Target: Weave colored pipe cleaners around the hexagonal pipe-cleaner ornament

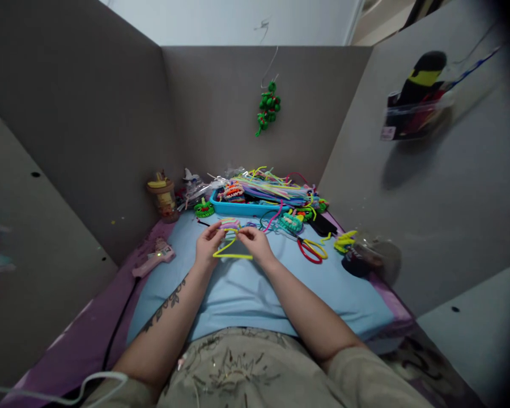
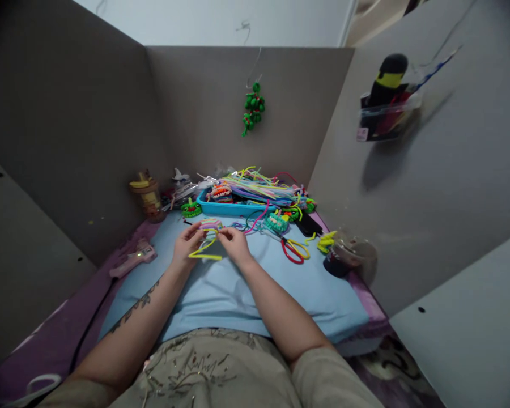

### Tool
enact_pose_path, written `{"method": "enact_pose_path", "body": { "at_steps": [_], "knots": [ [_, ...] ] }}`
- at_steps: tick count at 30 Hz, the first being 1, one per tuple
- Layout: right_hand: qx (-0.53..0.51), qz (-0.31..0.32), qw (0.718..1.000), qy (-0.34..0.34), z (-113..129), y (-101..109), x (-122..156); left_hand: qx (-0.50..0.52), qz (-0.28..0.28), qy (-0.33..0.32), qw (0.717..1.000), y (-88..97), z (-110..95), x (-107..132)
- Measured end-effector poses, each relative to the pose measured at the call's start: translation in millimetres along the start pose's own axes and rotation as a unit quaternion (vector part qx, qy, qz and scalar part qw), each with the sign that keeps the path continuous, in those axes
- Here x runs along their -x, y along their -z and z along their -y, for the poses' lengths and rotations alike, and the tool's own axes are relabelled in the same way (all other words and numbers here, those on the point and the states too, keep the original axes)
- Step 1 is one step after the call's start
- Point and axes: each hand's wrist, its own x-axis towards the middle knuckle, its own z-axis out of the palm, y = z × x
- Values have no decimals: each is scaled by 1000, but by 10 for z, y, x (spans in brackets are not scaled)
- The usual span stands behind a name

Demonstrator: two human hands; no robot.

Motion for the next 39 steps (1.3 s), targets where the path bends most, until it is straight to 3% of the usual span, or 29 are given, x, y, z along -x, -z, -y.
{"method": "enact_pose_path", "body": {
  "at_steps": [9, 15, 23, 28, 34, 39],
  "knots": [
    [209, 36, 963, 170, 83, 90, 60, 5, 29, 21, 999, -29, -24, 40],
    [339, 34, 915, 216, 47, 155, 30, -18, 41, 58, 997, -2, 20, 34],
    [421, 2, 870, 259, 45, 173, 35, -7, 54, 98, 994, 13, -8, 44],
    [370, -49, 898, 234, 12, 109, 44, 12, 66, 110, 992, 8, -23, 49],
    [183, -89, 976, 79, 16, 2, 64, -19, 47, 85, 995, -52, -44, 87],
    [84, -78, 992, 51, 3, -61, 53, -23, 39, 65, 997, -59, -40, 93]
  ]
}}
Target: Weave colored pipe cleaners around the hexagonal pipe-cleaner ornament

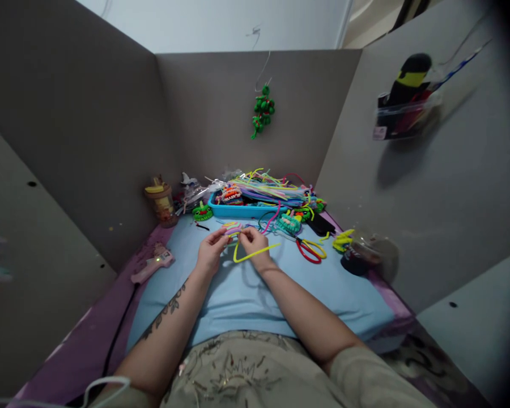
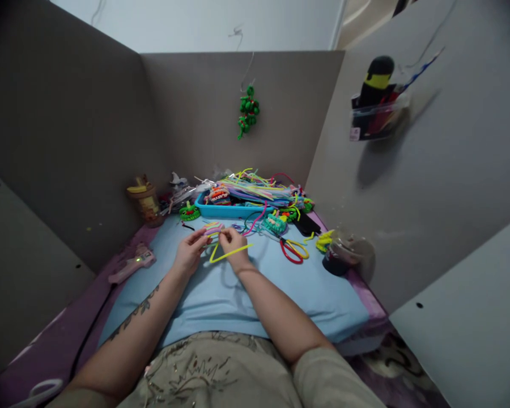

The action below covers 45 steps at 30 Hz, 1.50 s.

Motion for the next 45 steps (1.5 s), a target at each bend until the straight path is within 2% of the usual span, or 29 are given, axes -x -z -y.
{"method": "enact_pose_path", "body": {
  "at_steps": [4, 9, 13, 19, 21, 25, 29, 34, 39, 45],
  "knots": [
    [12, -10, 1000, 3, 20, 5, -5, -1, -5, 10, 1000, -2, -13, 12],
    [94, -19, 988, 123, 36, 53, -5, 14, -2, 19, 1000, 8, -19, 9],
    [108, -29, 982, 151, 25, 58, 5, 29, 0, 26, 999, 17, -10, -1],
    [94, -11, 988, 120, 32, 36, 20, 35, -11, 16, 999, 7, -14, 1],
    [73, -11, 993, 88, 35, 18, 17, 36, -15, 3, 999, 10, -1, -5],
    [6, -23, 1000, -19, 14, -36, -5, 20, -7, -38, 999, 21, 64, -22],
    [-22, -39, 998, -49, -57, -82, -31, -8, 5, -73, 997, -2, 111, -8],
    [-133, -58, 984, -103, -121, -112, -46, -38, 7, -92, 995, -62, 93, 50],
    [-229, -57, 962, -136, -84, -136, -34, -54, 8, -102, 993, -55, 93, 63],
    [-247, -56, 958, -136, -3, -124, -23, -69, 5, -109, 992, -42, 88, 67]
  ]
}}
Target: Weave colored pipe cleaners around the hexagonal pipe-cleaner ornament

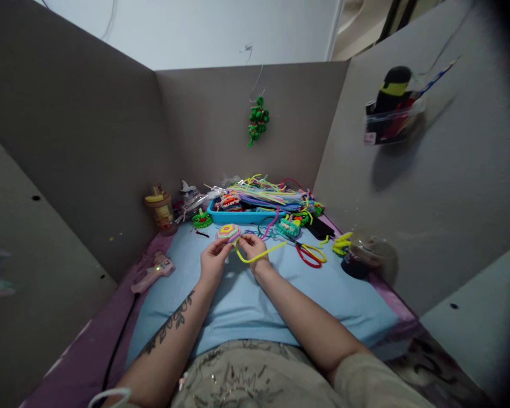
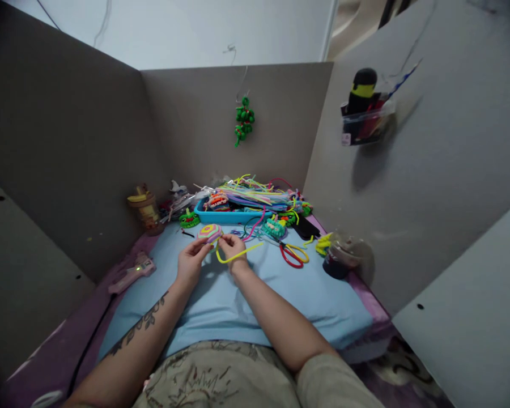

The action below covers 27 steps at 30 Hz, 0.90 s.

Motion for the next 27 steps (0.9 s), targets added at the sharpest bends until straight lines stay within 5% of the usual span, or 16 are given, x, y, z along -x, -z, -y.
{"method": "enact_pose_path", "body": {
  "at_steps": [19, 27],
  "knots": [
    [-33, -21, 999, -32, 27, -17, -9, -5, 4, 0, 1000, -33, -47, 39],
    [-45, 30, 996, -73, 82, 28, 15, -17, 8, -5, 1000, 8, 0, 10]
  ]
}}
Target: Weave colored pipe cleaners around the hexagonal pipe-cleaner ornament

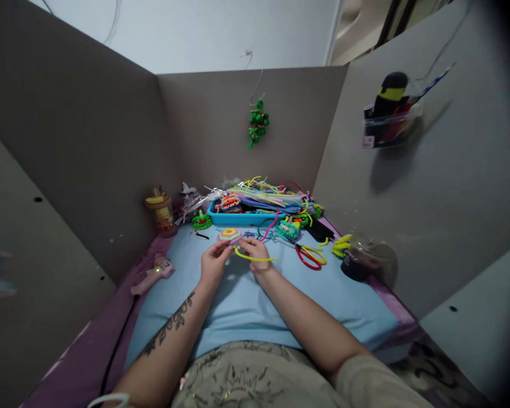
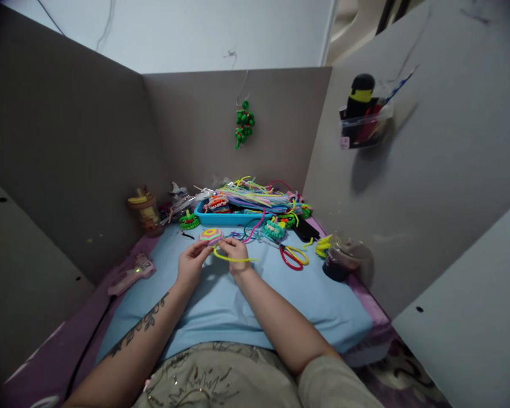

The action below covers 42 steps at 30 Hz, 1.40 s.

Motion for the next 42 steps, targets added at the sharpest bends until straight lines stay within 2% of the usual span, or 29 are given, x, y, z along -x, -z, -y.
{"method": "enact_pose_path", "body": {
  "at_steps": [8, 11, 13, 15, 17, 19, 21, 24, 27, 31, 36, 39, 42],
  "knots": [
    [19, 22, 1000, 6, -44, 29, -39, 6, -13, 2, 1000, 7, -1, -18],
    [81, 23, 994, 72, -94, 27, -33, 20, -50, 0, 999, 27, 10, -55],
    [153, 25, 977, 148, -89, 5, 26, 31, -72, -6, 997, 41, 13, -74],
    [226, 74, 947, 215, -47, -31, 123, 33, -81, -15, 996, 50, 11, -82],
    [273, 141, 918, 251, 13, -67, 214, 24, -80, -18, 996, 52, 5, -80],
    [283, 157, 910, 261, 67, -77, 247, 11, -77, -15, 997, 51, -6, -75],
    [243, 110, 934, 236, 101, -46, 194, 5, -76, -1, 997, 52, -17, -71],
    [101, -11, 984, 145, 113, 58, 7, 10, -68, 32, 997, 59, -26, -72],
    [8, -65, 996, 56, 105, 142, -142, 20, -58, 43, 997, 65, -24, -78],
    [-13, -49, 998, 31, 100, 123, -130, 35, -73, 32, 996, 68, -23, -92],
    [52, 7, 998, -19, 84, 5, -1, 40, -74, 13, 996, 54, -9, -100],
    [68, 1, 997, -35, 60, -34, 29, 38, -60, 5, 997, 40, 13, -91],
    [37, -8, 998, -44, 38, -38, 26, 34, -42, 0, 999, 37, 29, -76]
  ]
}}
